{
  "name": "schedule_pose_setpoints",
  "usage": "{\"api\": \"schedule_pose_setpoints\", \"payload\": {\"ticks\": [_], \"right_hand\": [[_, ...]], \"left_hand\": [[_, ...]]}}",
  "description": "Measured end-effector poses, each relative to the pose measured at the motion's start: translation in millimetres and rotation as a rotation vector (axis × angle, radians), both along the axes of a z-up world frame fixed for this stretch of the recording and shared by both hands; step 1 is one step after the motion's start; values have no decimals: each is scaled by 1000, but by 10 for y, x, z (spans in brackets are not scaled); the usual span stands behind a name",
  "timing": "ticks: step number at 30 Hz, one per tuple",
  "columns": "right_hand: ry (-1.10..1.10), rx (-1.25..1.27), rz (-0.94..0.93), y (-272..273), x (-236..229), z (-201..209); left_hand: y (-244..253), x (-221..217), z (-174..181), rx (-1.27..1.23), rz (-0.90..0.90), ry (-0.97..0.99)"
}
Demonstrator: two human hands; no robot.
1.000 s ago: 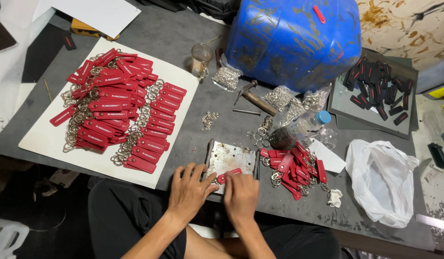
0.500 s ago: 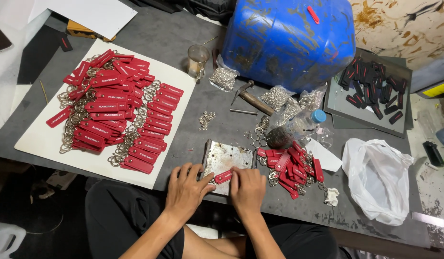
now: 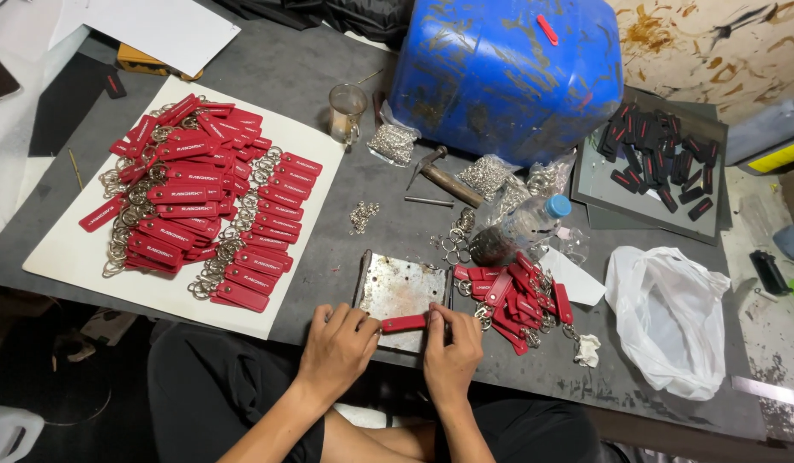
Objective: Assembling red keychain tags with metal components using a metal jig on a workbench.
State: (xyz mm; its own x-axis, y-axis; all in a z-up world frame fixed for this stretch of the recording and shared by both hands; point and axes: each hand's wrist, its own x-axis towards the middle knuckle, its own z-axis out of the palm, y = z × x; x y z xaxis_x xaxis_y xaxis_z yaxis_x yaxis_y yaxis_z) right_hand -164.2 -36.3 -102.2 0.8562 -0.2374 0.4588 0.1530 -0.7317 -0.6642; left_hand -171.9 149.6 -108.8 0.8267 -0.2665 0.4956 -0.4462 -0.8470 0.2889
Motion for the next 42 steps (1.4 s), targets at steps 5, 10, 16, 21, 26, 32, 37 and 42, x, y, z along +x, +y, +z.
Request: {"api": "schedule_pose_setpoints", "payload": {"ticks": [5, 10, 16, 21, 26, 32, 37, 42], "right_hand": [[-50, -170, 68, 51, -89, -132], [-111, -215, 83, 69, -114, -167], [-119, -394, 24, 52, -72, -263], [-83, -414, 37, 110, -79, -291], [-109, -465, 308, 112, -25, -137], [-114, -399, 518, 208, -7, -101], [-103, -531, 379, 155, 69, -94], [-175, -509, 470, 185, -15, -26]], "left_hand": [[-6, -64, 130, -15, -68, 3], [16, 13, -62, 64, -87, 45], [27, 62, -187, -112, -66, 239], [96, 41, -153, -211, -88, 384], [89, 28, -125, -196, -91, 304], [70, 11, -121, -216, -67, 332], [63, -4, -155, -208, -43, 321], [67, -20, -114, -215, -59, 325]]}}
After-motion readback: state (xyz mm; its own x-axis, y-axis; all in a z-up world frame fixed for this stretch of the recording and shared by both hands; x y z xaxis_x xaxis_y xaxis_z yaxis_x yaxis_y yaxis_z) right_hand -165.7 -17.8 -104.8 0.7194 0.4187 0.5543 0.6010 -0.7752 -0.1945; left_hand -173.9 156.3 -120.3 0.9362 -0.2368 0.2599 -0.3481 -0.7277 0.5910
